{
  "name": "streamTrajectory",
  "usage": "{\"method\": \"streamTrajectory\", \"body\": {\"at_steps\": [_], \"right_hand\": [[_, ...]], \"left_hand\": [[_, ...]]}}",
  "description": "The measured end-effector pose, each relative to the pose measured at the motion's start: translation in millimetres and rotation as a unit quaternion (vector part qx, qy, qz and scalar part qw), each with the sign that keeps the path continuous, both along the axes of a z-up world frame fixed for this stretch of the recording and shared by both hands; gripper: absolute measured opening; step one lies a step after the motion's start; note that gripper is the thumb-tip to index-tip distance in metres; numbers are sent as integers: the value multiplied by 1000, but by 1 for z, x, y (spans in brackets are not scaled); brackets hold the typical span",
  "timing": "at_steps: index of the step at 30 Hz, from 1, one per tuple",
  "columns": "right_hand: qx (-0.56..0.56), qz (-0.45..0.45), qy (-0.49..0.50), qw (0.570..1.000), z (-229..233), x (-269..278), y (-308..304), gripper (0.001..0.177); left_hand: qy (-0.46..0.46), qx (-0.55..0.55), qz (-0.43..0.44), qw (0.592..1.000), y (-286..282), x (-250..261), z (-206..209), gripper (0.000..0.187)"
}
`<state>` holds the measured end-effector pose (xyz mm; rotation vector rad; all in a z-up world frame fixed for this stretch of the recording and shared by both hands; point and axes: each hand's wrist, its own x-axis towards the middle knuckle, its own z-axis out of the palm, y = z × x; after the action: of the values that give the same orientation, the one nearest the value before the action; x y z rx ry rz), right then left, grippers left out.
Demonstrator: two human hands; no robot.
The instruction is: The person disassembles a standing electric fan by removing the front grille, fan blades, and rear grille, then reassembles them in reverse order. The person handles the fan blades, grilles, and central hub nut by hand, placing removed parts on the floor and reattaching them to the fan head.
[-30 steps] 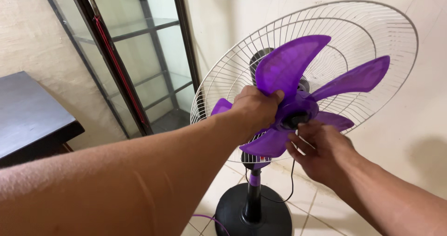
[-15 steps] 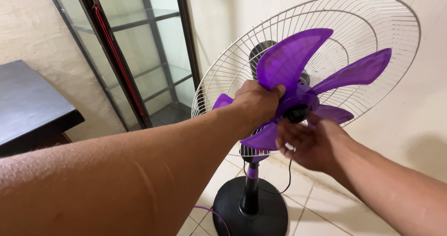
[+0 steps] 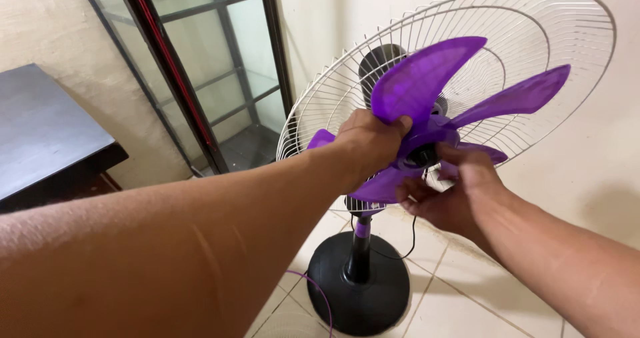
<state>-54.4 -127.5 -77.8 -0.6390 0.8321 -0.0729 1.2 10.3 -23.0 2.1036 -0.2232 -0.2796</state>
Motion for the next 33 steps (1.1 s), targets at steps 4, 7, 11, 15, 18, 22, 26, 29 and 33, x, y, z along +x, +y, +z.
{"method": "streamTrajectory", "body": {"at_steps": [4, 7, 11, 15, 18, 22, 26, 29, 33], "right_hand": [[5, 34, -115, 993, 0, 1, 3, 7], [-81, 55, -68, 993, 4, 0, 0, 17], [8, 42, 26, 999, 15, -2, -12, 19], [41, 121, -30, 991, 9, 13, -13, 20], [-7, 139, -46, 989, 0, 15, -15, 11], [62, 48, 7, 997, 4, 11, -15, 17], [105, 34, 19, 994, 12, 16, -12, 20], [7, 77, -8, 997, 9, 16, -14, 13], [-112, 90, -16, 989, 3, 10, -17, 9]], "left_hand": [[-4, 1, 24, 1000, -1, -4, 5, 49], [34, -6, 34, 999, -3, -4, 10, 49], [38, 7, 37, 999, -2, -8, 15, 48], [16, 15, 16, 1000, 0, -8, 16, 48], [45, 11, 27, 999, -4, -5, 14, 47], [58, 15, 45, 997, -6, -4, 8, 45], [51, -42, 27, 997, -1, 3, 5, 42], [53, -52, 12, 997, -4, 5, 7, 40], [62, 15, 52, 997, -11, -4, 5, 41]]}}
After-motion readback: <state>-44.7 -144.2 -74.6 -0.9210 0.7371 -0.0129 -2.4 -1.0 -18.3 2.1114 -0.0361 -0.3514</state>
